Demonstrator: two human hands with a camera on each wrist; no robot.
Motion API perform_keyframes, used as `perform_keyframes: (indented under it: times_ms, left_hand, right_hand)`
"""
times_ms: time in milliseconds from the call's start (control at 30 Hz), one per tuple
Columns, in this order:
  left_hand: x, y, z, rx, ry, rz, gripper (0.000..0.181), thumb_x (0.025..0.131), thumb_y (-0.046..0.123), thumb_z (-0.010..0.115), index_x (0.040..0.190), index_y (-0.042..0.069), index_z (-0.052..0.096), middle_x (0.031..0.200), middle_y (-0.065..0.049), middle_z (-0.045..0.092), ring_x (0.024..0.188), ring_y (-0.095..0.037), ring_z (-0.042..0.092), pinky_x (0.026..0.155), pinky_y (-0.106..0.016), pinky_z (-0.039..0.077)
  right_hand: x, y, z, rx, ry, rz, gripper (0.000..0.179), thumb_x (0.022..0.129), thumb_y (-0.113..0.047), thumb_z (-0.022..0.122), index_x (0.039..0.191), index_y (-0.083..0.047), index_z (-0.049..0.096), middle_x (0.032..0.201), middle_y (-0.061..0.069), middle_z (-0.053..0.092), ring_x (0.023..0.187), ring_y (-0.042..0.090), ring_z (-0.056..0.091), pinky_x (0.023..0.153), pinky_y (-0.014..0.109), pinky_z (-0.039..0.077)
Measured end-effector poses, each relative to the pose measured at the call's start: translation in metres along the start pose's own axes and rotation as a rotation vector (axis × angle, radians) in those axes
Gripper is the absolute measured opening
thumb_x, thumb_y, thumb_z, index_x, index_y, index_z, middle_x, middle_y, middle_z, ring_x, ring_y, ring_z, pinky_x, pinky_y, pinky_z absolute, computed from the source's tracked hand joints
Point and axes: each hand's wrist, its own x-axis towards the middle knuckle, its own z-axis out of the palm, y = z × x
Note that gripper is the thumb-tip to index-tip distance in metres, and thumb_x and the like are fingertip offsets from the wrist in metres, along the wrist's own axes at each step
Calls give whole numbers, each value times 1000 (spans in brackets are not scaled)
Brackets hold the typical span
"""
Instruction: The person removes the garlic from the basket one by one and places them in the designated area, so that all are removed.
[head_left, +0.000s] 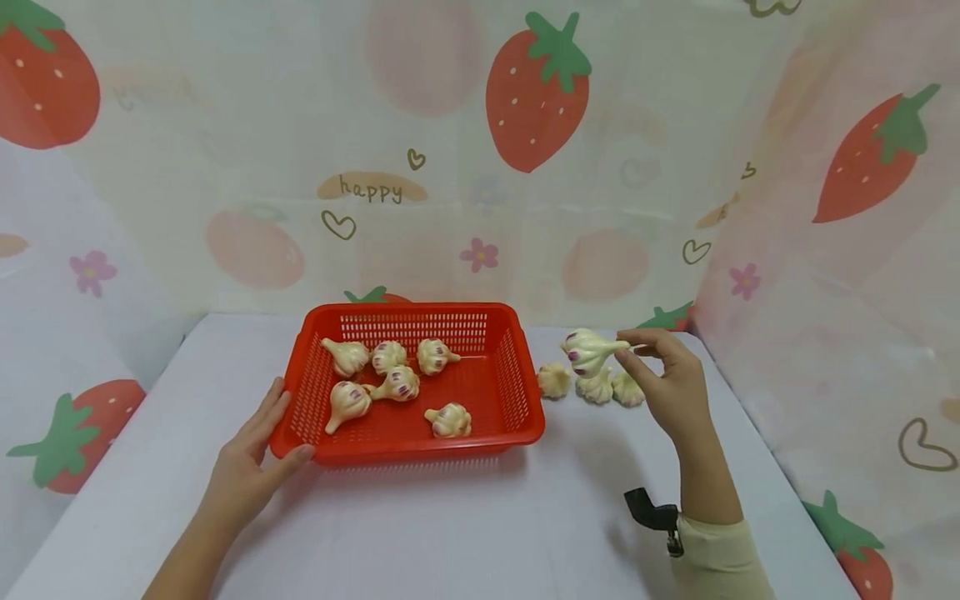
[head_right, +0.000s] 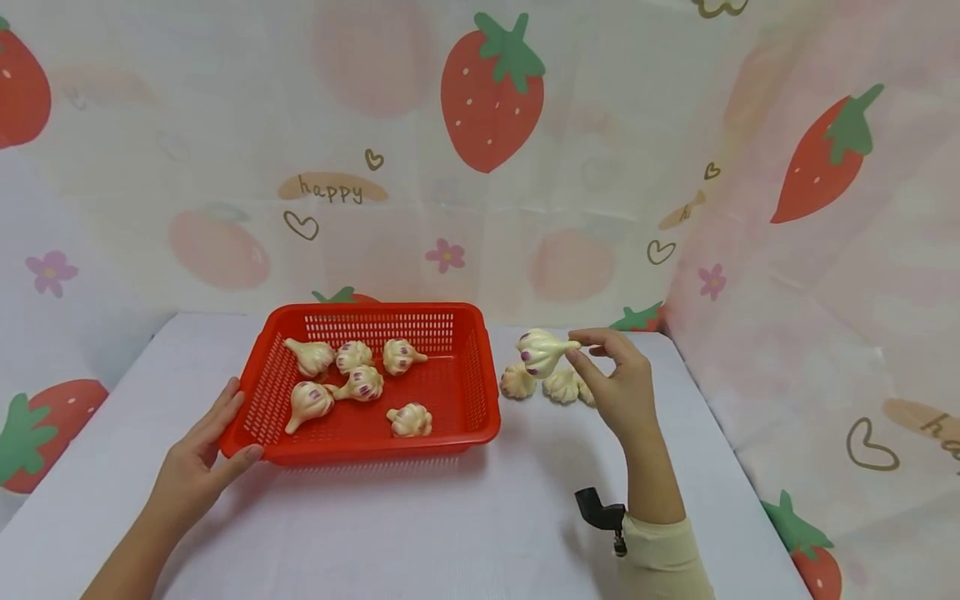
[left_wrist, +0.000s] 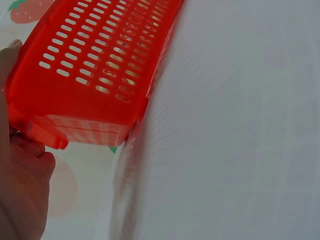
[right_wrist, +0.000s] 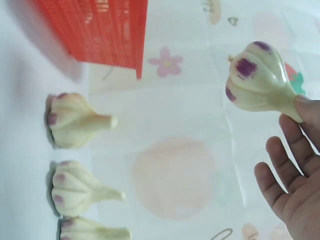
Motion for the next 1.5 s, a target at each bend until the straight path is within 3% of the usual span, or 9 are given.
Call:
perform_keyframes:
  times_ms: [200, 467, 800, 1067, 1367, 1500]
  left_hand:
    - [1, 1, -1, 18, -2, 4, 88, 86, 13, 83, 160, 13, 35, 169, -3, 27, 151, 7, 21, 103, 2, 28]
    - [1, 3, -4, 42, 2, 5, 88, 86, 14, 84, 160, 13, 36, 169, -5, 28, 150, 9, 21, 103, 2, 27]
    - [2, 1, -3, 37, -8, 14, 88, 86, 14, 83, 160, 13, 36, 169, -3, 27, 150, 10, 19, 104, 2, 25]
    - [2, 0, -2, 63, -14, 6, 88, 87, 17, 83, 161, 15, 34, 169, -6, 27, 149, 11, 19, 101, 3, 27]
    - [1, 0, -1, 48, -5, 16, 89, 86, 14, 84, 160, 14, 35, 168, -11, 29, 150, 9, 20, 103, 2, 27]
    - [1, 1, 0, 46, -4, 16, 89, 85, 14, 84, 160, 14, 35, 168, -8, 29, 151, 8, 20, 103, 2, 27]
  right_hand:
    - [3, 13, -14, -9, 50, 30, 24, 92, -7, 76, 117, -5, 72, 118, 11, 72, 102, -1, 61, 95, 20, 47]
    - [4, 32, -30, -75, 116, 133, 26, 96, -19, 75, 119, -9, 74, 121, 9, 71, 100, 4, 61, 89, 18, 48]
    - [3, 69, -42, -162, 229, 155, 25, 94, -12, 75, 117, -5, 74, 112, 11, 71, 100, -3, 56, 90, 24, 49]
    - [-3, 89, -44, -232, 218, 293, 28, 97, -18, 73, 122, -5, 73, 118, 12, 70, 104, 8, 57, 90, 22, 47]
    - [-10, 118, -46, -308, 241, 318, 26, 95, -12, 74, 119, -2, 74, 115, 17, 71, 100, 17, 61, 85, 25, 46]
    - [-15, 127, -46, -312, 218, 355, 27, 95, -11, 73, 120, -2, 74, 117, 17, 70, 104, 24, 62, 86, 25, 45]
